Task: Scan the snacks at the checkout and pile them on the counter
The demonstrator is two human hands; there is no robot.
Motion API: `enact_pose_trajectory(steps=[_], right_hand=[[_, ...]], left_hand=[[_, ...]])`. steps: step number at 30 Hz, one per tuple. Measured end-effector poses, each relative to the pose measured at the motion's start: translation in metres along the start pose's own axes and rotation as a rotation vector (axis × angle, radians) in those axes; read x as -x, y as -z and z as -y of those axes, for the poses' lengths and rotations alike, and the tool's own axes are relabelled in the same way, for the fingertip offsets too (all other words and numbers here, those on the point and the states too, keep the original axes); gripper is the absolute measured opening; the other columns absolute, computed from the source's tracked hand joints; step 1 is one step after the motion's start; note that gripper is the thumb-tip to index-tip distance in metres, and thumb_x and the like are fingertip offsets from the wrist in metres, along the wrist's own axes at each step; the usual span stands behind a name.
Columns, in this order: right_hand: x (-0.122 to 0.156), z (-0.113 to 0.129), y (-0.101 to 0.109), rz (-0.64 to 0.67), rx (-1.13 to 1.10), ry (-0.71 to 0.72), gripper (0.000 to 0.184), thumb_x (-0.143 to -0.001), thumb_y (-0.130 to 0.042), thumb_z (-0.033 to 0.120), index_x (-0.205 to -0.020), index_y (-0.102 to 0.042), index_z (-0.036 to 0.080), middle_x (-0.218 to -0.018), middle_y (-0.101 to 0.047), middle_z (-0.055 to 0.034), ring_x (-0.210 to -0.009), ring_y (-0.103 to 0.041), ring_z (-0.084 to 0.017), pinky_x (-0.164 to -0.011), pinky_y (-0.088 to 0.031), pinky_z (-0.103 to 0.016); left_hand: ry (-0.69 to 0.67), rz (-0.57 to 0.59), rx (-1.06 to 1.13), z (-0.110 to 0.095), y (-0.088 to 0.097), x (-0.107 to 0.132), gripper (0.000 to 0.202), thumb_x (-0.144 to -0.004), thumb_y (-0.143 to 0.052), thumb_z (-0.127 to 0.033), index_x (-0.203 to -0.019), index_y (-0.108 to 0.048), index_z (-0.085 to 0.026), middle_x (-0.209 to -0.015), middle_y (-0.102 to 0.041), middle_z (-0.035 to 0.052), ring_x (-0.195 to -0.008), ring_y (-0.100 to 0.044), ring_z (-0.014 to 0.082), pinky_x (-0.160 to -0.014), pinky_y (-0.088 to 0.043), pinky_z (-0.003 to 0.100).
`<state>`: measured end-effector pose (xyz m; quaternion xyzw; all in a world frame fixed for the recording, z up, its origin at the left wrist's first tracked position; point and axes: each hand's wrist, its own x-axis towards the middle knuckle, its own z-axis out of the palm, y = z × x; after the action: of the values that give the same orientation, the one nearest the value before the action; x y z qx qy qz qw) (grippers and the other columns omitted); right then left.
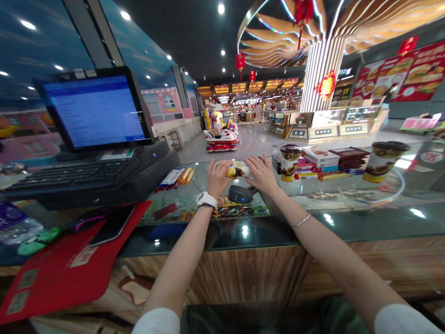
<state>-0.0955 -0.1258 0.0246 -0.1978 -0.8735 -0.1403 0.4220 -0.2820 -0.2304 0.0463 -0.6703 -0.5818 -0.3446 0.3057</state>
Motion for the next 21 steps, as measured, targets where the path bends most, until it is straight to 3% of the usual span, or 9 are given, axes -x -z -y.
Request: enact_pose_trajectory(steps=[4, 11, 16, 21], right_hand=[[0.000, 0.001, 0.001, -0.030, 0.002, -0.015, 0.065, -0.080, -0.060, 0.019, -0.143, -0.047, 0.015, -0.139, -0.058, -0.0149, -0.130, -0.050, -0.031, -0.123, -0.016, -0.059], [0.004, -0.001, -0.004, -0.035, 0.037, -0.056, 0.056, -0.083, -0.057, 0.016, -0.139, -0.052, 0.016, -0.138, -0.058, -0.0153, -0.130, -0.050, -0.030, -0.122, -0.022, -0.056], [0.005, -0.001, -0.008, -0.039, 0.039, -0.033, 0.059, -0.083, -0.055, 0.014, -0.141, -0.050, 0.018, -0.140, -0.058, -0.0138, -0.133, -0.049, -0.029, -0.122, -0.022, -0.055], [0.005, 0.002, -0.010, -0.023, 0.017, -0.005, 0.067, -0.082, -0.056, 0.018, -0.148, -0.042, 0.014, -0.152, -0.047, -0.0147, -0.143, -0.039, -0.030, -0.123, -0.018, -0.057]], left_hand=[[0.006, 0.024, -0.023, -0.002, 0.000, 0.001, 0.045, -0.082, -0.071, -0.027, -0.125, -0.061, -0.024, -0.129, -0.068, 0.0079, -0.126, -0.058, 0.0263, -0.120, -0.031, 0.051], [0.005, 0.042, -0.023, 0.001, -0.003, 0.003, 0.056, -0.081, -0.072, -0.032, -0.134, -0.056, -0.023, -0.138, -0.062, 0.0101, -0.128, -0.056, 0.0269, -0.120, -0.030, 0.051], [0.021, 0.092, -0.029, 0.003, -0.006, 0.004, 0.053, -0.079, -0.074, -0.030, -0.129, -0.061, -0.021, -0.126, -0.069, 0.0096, -0.122, -0.060, 0.0278, -0.121, -0.029, 0.054], [0.008, 0.080, -0.015, 0.000, -0.006, 0.005, 0.049, -0.081, -0.071, -0.028, -0.128, -0.062, -0.023, -0.126, -0.070, 0.0083, -0.121, -0.061, 0.0275, -0.123, -0.023, 0.057]])
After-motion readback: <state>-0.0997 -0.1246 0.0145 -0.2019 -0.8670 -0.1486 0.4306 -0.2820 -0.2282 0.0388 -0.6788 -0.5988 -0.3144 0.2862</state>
